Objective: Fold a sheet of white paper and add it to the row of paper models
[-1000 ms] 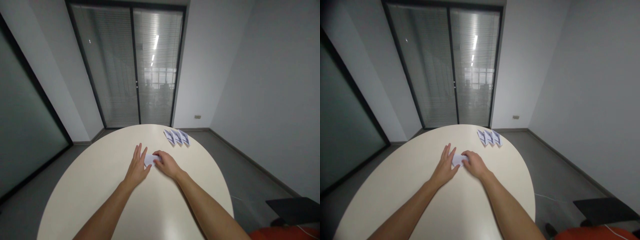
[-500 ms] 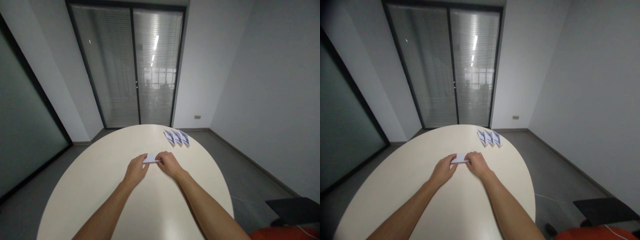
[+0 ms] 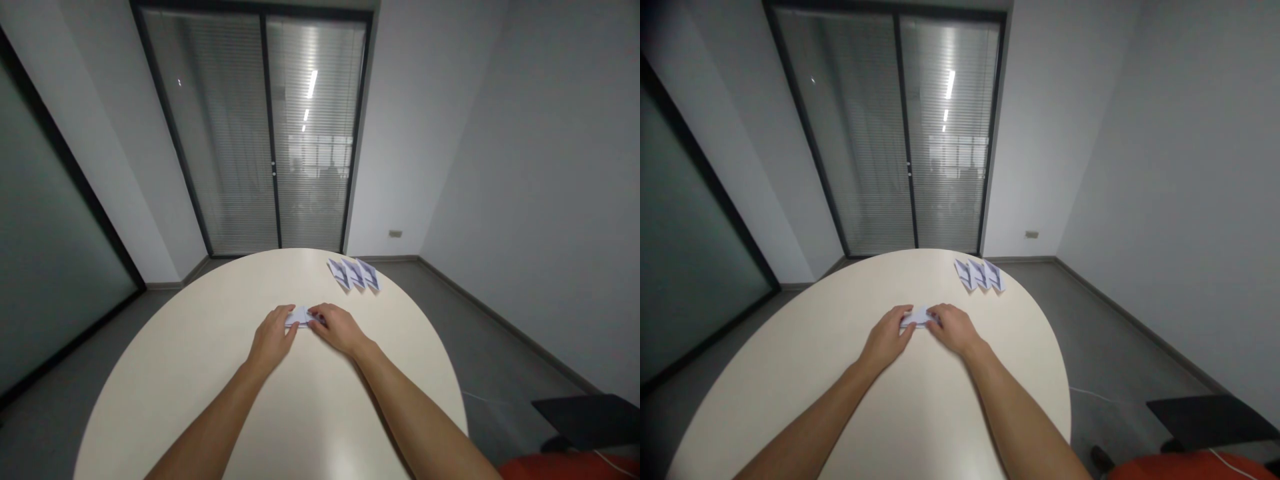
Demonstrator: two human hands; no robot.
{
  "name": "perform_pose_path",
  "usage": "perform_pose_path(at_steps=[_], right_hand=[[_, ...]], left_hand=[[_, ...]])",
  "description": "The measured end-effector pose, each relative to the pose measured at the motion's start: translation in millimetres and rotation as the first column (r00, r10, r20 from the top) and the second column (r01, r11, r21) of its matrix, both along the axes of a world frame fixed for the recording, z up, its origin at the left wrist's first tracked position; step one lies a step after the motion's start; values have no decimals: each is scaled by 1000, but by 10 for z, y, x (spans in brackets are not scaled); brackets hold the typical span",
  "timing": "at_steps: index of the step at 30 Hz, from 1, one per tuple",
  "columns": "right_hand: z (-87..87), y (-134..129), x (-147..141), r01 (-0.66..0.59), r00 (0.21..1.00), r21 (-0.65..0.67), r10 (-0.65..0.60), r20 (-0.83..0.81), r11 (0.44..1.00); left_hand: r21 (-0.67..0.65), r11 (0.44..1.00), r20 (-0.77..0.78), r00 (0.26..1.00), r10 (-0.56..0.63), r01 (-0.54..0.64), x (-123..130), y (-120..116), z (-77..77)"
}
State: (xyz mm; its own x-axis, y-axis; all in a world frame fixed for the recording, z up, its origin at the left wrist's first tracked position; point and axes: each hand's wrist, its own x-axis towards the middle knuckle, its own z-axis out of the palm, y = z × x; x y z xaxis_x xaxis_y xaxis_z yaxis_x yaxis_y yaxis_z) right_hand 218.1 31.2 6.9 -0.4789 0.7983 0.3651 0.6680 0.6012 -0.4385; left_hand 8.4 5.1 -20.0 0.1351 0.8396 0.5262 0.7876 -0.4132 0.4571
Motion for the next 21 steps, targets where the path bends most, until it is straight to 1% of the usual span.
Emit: perform_pose_path(at_steps=[4,7,10,16,21], right_hand=[[5,1,-16,2,998,-14,-3,-61,1000],[1,6,-25,-19,992,-29,15,-127,999],[2,4,-35,-54,983,-32,48,-176,998],[36,-26,-67,-84,976,-18,79,-203,996],[81,-45,-74,-134,972,-2,131,-195,991]], left_hand=[[31,999,87,995,39,-42,7,2,23],[-30,995,193,976,97,-93,13,15,15],[-85,991,268,955,127,-108,21,33,3],[-101,994,297,952,71,-42,56,12,55],[-98,994,304,949,82,-54,75,-11,82]])
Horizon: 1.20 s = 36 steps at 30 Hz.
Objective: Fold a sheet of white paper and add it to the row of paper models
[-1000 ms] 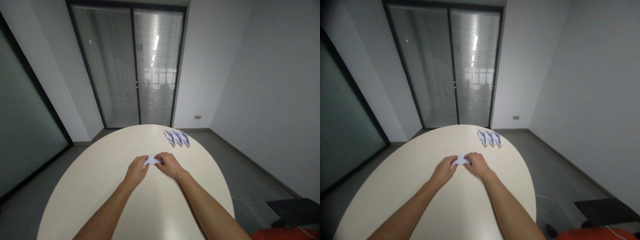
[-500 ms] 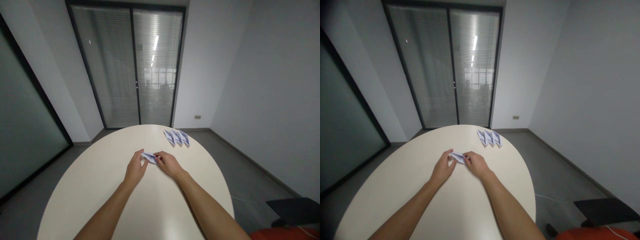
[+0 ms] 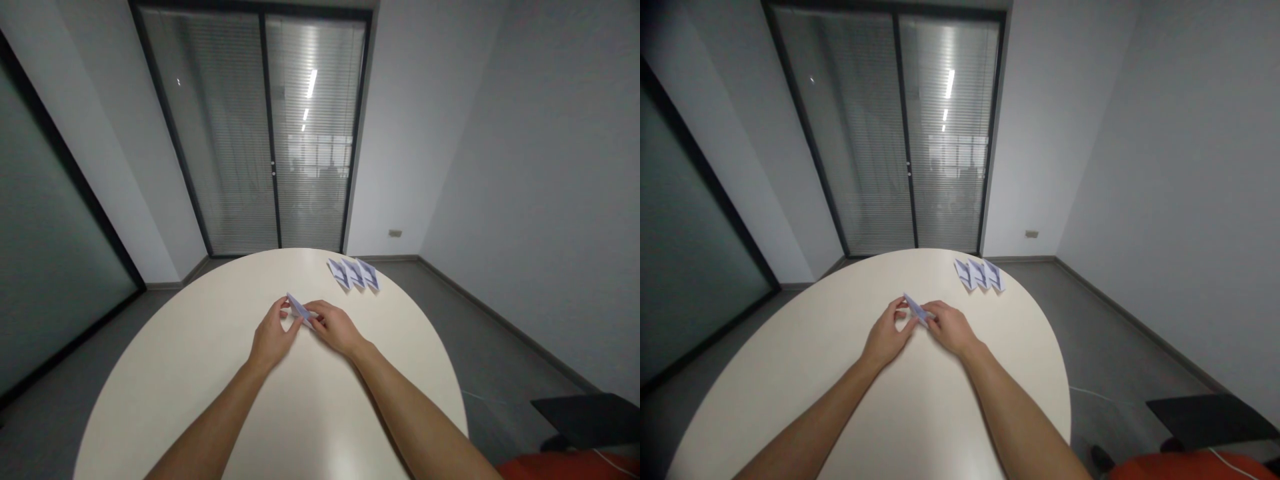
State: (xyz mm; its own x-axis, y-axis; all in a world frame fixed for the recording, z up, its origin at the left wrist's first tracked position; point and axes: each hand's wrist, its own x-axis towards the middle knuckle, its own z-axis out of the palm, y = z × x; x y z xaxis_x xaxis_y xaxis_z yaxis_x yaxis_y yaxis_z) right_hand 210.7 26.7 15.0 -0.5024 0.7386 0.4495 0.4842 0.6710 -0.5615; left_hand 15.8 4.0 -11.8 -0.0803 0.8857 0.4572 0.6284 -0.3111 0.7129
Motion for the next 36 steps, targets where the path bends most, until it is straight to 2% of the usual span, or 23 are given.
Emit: perform_pose_path(at_steps=[11,15,20,23,28,36], right_hand=[[-49,13,4,-14,1000,-64,13,-17,998],[-72,32,4,12,997,-70,-17,-71,997],[-166,105,8,58,985,-138,-79,-155,989],[-220,141,9,76,977,-172,-108,-184,982],[-237,155,2,60,971,-155,-94,-222,986],[-269,195,67,62,982,-192,-94,-164,979]], left_hand=[[-67,998,54,998,14,-10,-7,44,-54],[-43,999,17,1000,5,-4,-34,72,-116],[-21,995,11,995,-101,101,-56,100,-165],[9,987,-42,986,-163,163,-57,104,-156],[54,966,-113,963,-244,251,-69,87,-101],[-24,956,-248,925,-288,291,-127,37,-109]])
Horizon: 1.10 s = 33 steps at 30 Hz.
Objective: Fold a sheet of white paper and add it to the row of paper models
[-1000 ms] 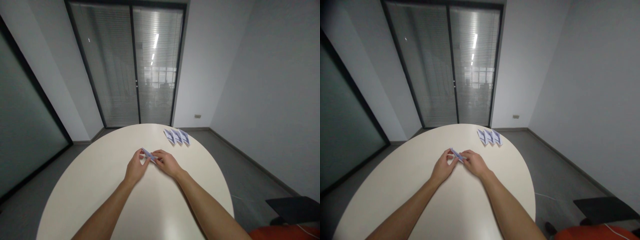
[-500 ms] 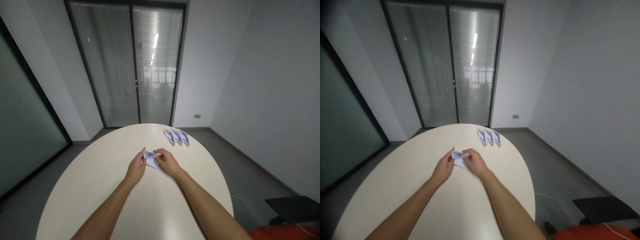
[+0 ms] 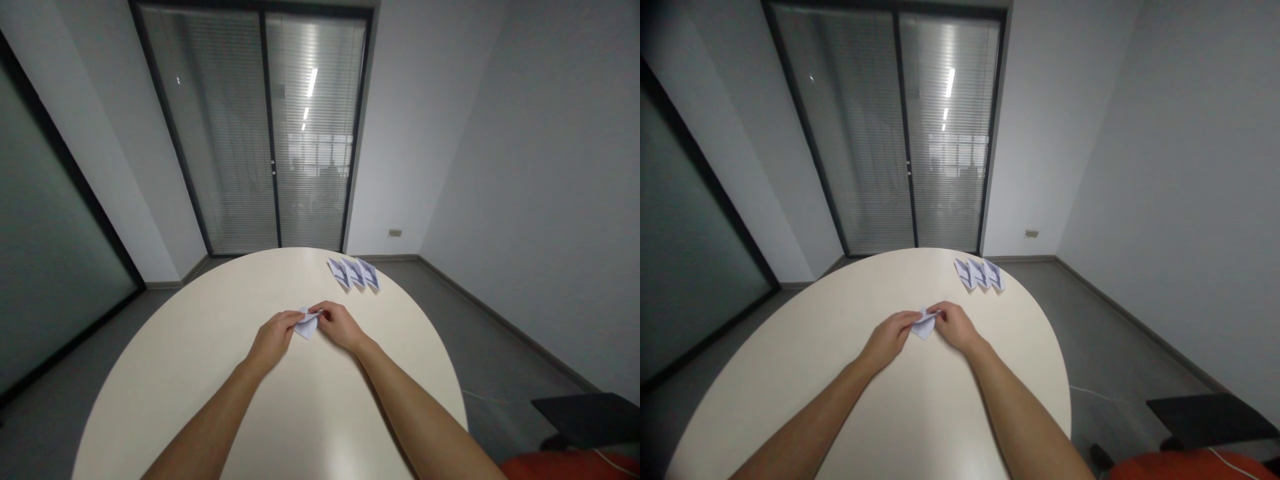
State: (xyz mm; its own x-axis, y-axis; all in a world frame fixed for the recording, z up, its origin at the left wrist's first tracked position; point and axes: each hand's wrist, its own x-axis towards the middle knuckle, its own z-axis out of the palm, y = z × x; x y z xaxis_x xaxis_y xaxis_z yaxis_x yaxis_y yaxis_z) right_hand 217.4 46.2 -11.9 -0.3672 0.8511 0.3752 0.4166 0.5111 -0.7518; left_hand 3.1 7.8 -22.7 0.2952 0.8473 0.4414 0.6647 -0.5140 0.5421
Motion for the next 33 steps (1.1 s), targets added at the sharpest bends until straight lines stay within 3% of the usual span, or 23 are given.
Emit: perform_pose_path(at_steps=[9,19,25,33], right_hand=[[18,-5,20,-4,997,-31,6,74,1000],[-16,-12,29,-69,982,79,54,180,994],[-23,-1,43,-77,963,129,40,266,989],[-35,-13,14,-66,991,-23,68,114,998]], left_hand=[[5,1000,-173,985,10,-10,35,-75,66],[54,991,-129,984,125,-119,35,-26,-12],[71,990,-99,987,127,-120,33,-10,-40],[48,987,-91,983,160,-156,39,10,-78]])
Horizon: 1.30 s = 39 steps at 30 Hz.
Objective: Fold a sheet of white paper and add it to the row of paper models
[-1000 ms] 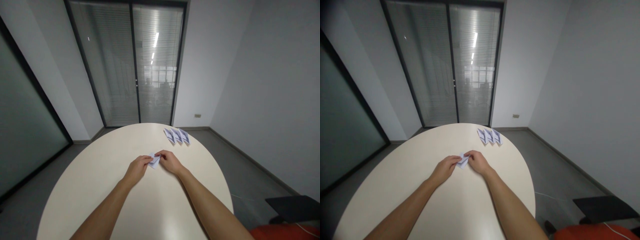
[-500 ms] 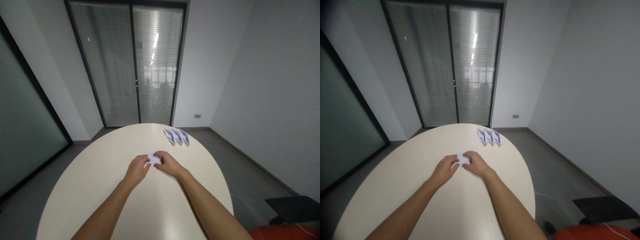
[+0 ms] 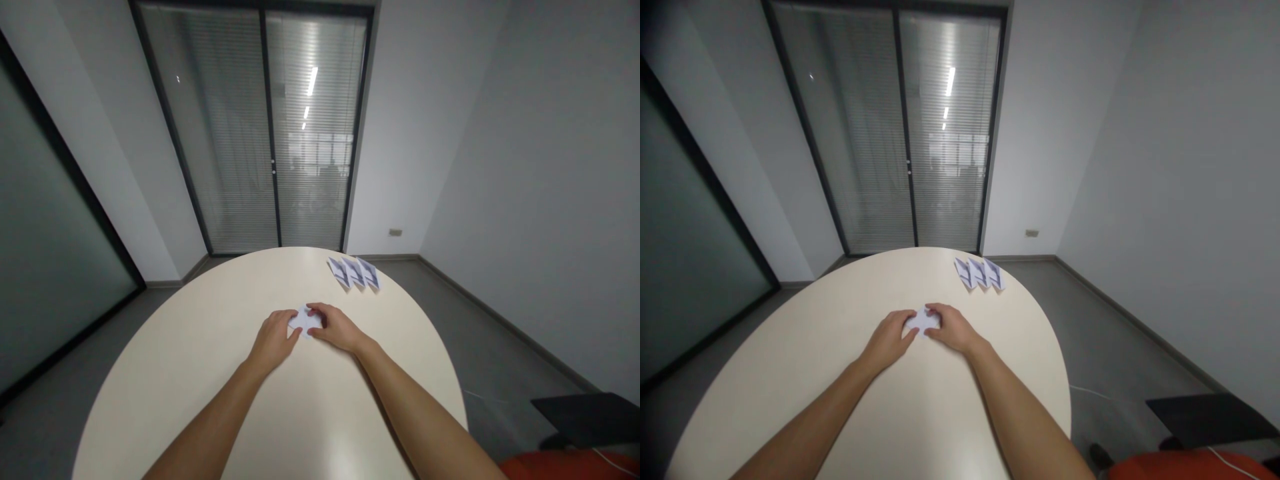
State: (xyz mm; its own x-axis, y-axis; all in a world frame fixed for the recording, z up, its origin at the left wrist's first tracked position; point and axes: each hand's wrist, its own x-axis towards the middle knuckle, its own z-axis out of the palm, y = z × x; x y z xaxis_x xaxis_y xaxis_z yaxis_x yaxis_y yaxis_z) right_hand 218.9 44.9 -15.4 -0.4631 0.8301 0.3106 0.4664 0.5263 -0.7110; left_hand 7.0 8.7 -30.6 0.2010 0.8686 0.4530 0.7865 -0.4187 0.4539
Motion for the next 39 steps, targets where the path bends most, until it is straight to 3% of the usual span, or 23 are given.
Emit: perform_pose_path(at_steps=[6,13,22,25,30,35,39], right_hand=[[-4,-15,-24,77,993,80,-84,88,994],[-14,-9,-20,80,992,62,-85,91,995],[-14,-8,-78,17,984,-114,-37,-175,993],[-80,36,-101,21,965,-99,-47,-259,995],[-105,93,-99,-18,904,-222,-79,-419,975],[-23,83,-103,-25,896,-248,-89,-436,968],[-14,86,-119,31,902,-191,-109,-418,981]], left_hand=[[-7,1000,3,1000,5,-5,-2,15,-6],[16,1000,8,1000,-1,0,-9,1,-6],[12,1000,27,1000,8,-8,1,12,1],[18,1000,39,999,17,-18,-1,11,0],[11,1000,93,996,14,-15,-21,31,-39],[-28,998,269,961,55,-49,-40,96,-61],[-32,999,364,931,38,-28,-30,95,35]])
